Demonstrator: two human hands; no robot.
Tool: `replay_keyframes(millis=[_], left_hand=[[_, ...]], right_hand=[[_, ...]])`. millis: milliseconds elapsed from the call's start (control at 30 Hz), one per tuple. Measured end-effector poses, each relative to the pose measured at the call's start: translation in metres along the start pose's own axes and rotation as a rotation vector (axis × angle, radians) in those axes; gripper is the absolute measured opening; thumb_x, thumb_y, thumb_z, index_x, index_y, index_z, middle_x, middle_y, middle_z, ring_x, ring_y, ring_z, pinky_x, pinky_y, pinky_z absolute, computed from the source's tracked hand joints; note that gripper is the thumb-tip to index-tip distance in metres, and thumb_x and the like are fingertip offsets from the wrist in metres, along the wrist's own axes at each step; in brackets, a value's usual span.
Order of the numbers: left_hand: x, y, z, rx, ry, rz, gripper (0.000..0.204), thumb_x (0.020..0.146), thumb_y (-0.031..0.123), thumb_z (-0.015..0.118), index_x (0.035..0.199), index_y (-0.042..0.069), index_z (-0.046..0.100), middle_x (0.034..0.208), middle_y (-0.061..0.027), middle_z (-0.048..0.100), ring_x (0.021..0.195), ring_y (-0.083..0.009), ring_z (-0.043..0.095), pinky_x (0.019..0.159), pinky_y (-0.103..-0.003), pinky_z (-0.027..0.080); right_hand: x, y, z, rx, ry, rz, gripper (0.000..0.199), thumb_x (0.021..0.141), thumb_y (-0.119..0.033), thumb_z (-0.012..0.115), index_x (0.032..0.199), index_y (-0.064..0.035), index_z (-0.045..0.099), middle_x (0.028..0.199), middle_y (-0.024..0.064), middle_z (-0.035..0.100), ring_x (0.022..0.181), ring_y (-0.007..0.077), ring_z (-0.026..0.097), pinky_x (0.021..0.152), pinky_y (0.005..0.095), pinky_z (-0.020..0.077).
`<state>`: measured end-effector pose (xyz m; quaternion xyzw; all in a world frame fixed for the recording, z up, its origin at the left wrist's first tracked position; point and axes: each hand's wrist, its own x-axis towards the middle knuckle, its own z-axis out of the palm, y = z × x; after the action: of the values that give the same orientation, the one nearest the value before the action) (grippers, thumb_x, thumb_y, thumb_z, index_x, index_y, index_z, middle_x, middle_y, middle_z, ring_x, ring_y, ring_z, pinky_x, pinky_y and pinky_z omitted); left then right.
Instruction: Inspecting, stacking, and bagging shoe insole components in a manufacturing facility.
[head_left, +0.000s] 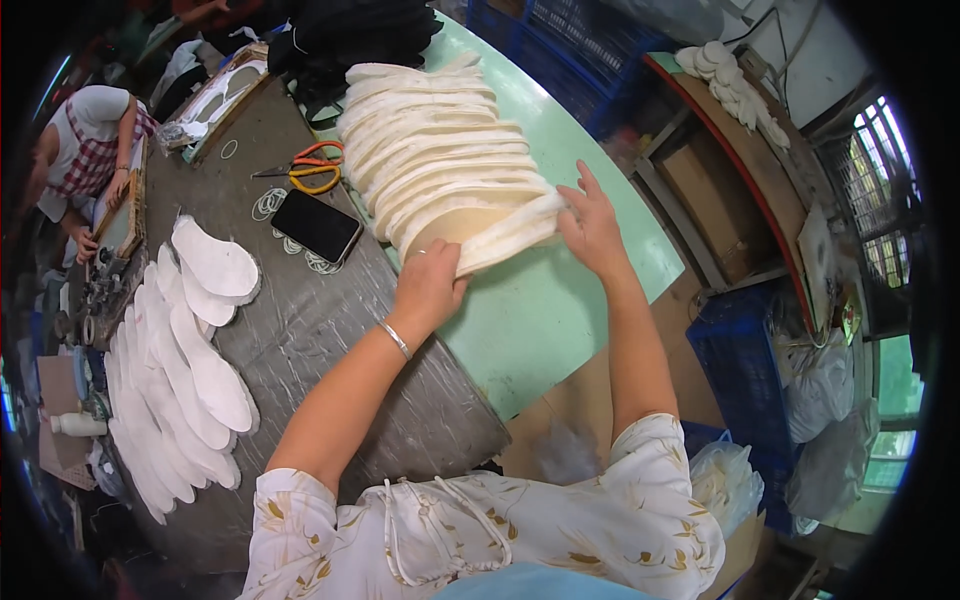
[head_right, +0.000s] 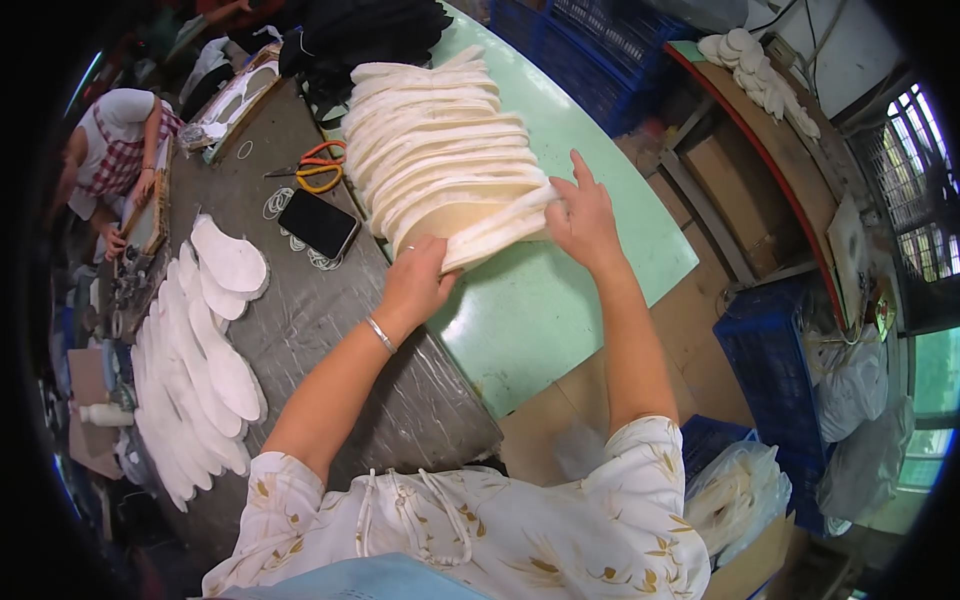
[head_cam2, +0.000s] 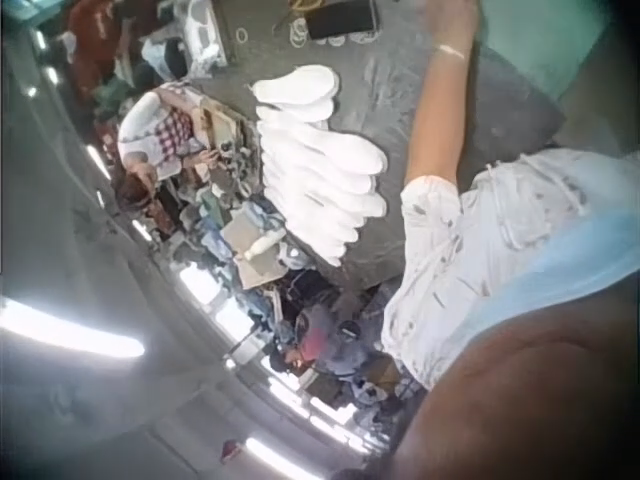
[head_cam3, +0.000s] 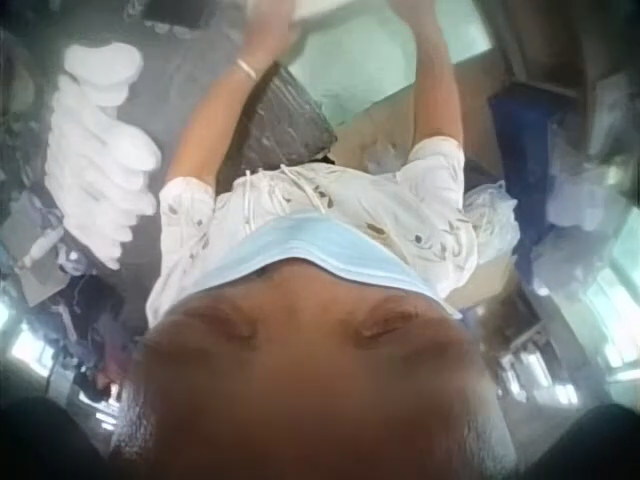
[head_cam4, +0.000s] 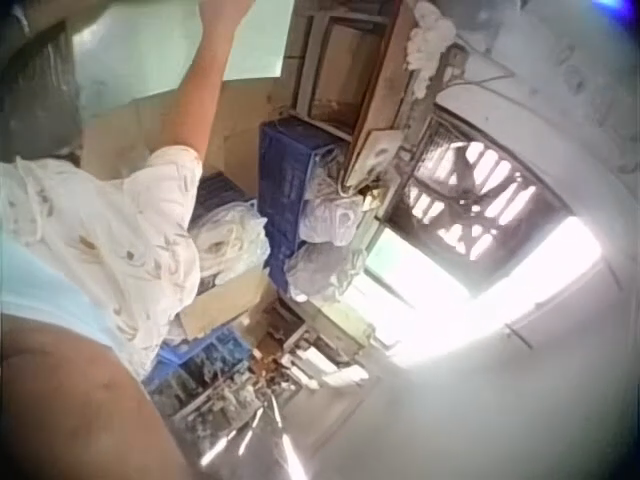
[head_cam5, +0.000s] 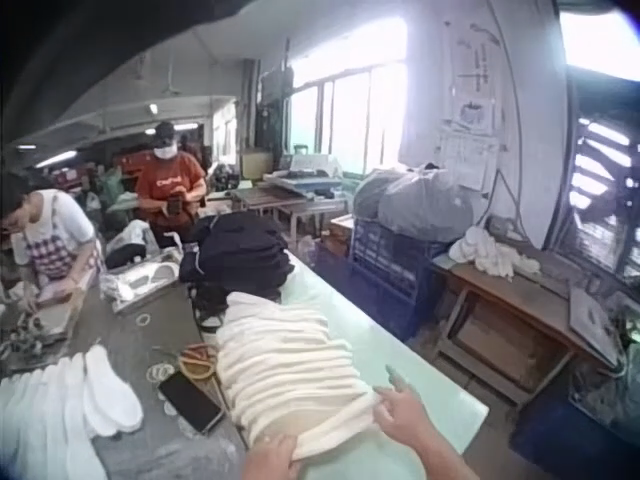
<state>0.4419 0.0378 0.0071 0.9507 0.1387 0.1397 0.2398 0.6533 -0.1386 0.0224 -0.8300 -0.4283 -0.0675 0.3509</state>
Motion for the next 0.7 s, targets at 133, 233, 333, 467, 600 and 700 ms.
replay_keyframes(millis=[133, 233, 333, 467, 600, 700], left_hand=[[0.001, 0.006, -0.007, 0.028, -0.060, 0.078, 0.026, 0.075, 0.009, 0.073, 0.095, 0.003, 0.058, 0.096, -0.0158, 0.058, 0.092, -0.0367, 0.059, 0.079, -0.045, 0.049], [0.003, 0.005, -0.006, -0.023, -0.113, 0.039, 0.032, 0.072, 0.009, 0.073, 0.100, 0.003, 0.061, 0.113, -0.0167, 0.056, 0.109, -0.0374, 0.054, 0.091, -0.045, 0.045], [0.002, 0.004, -0.002, 0.063, 0.106, 0.138, 0.048, 0.068, 0.011, 0.077, 0.112, 0.003, 0.060, 0.136, -0.0195, 0.044, 0.130, -0.0413, 0.039, 0.105, -0.050, 0.035], [0.003, 0.000, -0.008, 0.184, 0.233, 0.117, 0.090, 0.061, 0.025, 0.084, 0.138, 0.004, 0.042, 0.139, -0.0220, 0.041, 0.133, -0.0404, 0.036, 0.112, -0.050, 0.025], [0.008, -0.014, -0.009, 0.096, 0.103, 0.161, 0.073, 0.062, 0.024, 0.082, 0.125, 0.003, 0.051, 0.102, -0.0130, 0.055, 0.100, -0.0303, 0.055, 0.094, -0.043, 0.039], [0.011, -0.011, -0.007, 0.081, 0.052, 0.108, 0.055, 0.062, 0.023, 0.083, 0.107, 0.004, 0.058, 0.099, -0.0121, 0.056, 0.099, -0.0302, 0.056, 0.088, -0.042, 0.041]], right_hand=[[0.023, -0.022, 0.013, 0.149, -0.095, -0.053, 0.041, 0.079, -0.006, 0.054, 0.118, -0.0029, 0.064, 0.130, 0.0192, 0.059, 0.117, 0.0351, 0.057, 0.103, 0.0390, 0.0431], [0.029, -0.049, 0.039, 0.052, -0.322, -0.197, 0.047, 0.079, -0.009, 0.061, 0.125, -0.0031, 0.057, 0.122, 0.0194, 0.060, 0.113, 0.0363, 0.057, 0.099, 0.0426, 0.0445], [0.023, -0.045, 0.055, -0.060, -0.251, -0.231, 0.050, 0.077, -0.014, 0.067, 0.125, -0.0041, 0.056, 0.111, 0.0180, 0.061, 0.106, 0.0369, 0.057, 0.094, 0.0436, 0.0453], [0.019, -0.049, 0.040, 0.044, -0.427, -0.198, 0.025, 0.076, -0.020, 0.070, 0.093, -0.0030, 0.070, 0.100, 0.0138, 0.061, 0.096, 0.0311, 0.060, 0.085, 0.0402, 0.0474], [0.039, -0.055, 0.031, 0.352, -0.570, -0.082, 0.028, 0.080, -0.023, 0.067, 0.098, -0.0010, 0.069, 0.105, 0.0132, 0.062, 0.102, 0.0269, 0.062, 0.088, 0.0358, 0.0485], [0.054, -0.054, 0.051, 0.101, -0.304, -0.190, 0.046, 0.080, -0.016, 0.066, 0.123, -0.0011, 0.058, 0.125, 0.0176, 0.059, 0.116, 0.0332, 0.056, 0.099, 0.0400, 0.0452]])
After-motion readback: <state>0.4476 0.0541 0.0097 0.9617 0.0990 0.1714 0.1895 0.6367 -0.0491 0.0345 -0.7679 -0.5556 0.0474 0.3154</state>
